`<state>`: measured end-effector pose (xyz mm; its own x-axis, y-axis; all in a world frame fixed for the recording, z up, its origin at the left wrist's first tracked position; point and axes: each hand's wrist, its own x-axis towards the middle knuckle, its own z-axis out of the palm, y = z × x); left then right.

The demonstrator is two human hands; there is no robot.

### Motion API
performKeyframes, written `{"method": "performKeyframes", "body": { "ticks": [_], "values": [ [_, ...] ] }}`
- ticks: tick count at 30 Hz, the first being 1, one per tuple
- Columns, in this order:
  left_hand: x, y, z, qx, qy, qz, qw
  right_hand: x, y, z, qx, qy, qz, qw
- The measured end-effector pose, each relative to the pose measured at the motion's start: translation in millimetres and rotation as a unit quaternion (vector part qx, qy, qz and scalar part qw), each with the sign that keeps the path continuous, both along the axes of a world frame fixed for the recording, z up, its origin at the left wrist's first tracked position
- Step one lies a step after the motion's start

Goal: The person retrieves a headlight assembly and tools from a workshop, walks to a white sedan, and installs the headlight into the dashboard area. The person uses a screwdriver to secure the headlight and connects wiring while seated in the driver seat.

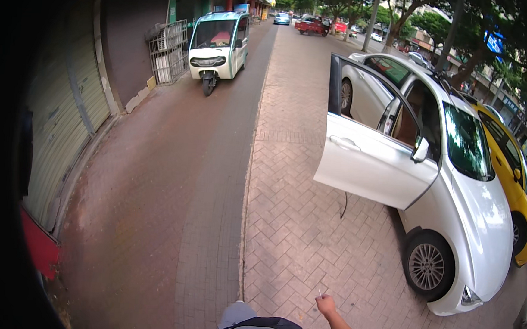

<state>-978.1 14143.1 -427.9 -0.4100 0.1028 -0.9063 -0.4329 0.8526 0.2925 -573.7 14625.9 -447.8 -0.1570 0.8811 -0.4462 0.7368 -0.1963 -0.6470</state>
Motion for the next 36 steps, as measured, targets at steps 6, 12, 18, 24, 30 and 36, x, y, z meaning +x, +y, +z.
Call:
{"method": "performKeyframes", "body": {
  "ticks": [6, 12, 18, 24, 30, 36],
  "values": [
    [-156.2, 207.3, -36.7, 0.005, -0.040, 0.021, 0.999, -251.4, 295.9, 60.3, 0.085, 0.085, 0.019, 0.993],
    [-375.7, 431.4, -13.9, 0.103, -0.021, 0.003, 0.994, -327.1, 365.5, -19.8, -0.080, -0.113, 0.186, 0.973],
    [-591.4, 767.2, 63.3, 0.200, 0.104, -0.102, 0.969, -328.6, 420.3, -87.7, -0.306, -0.188, 0.012, 0.933],
    [-670.5, 1043.6, 67.9, 0.176, 0.048, -0.139, 0.973, -399.4, 608.5, -115.8, -0.413, -0.166, -0.043, 0.894],
    [-701.8, 1276.4, 68.1, 0.146, -0.025, -0.320, 0.936, -561.6, 936.0, 15.6, -0.089, 0.092, -0.172, 0.977],
    [-751.9, 1569.0, 29.5, 0.102, 0.008, -0.623, 0.776, -623.7, 1155.7, 78.6, 0.040, 0.109, -0.208, 0.971]
  ]
}}
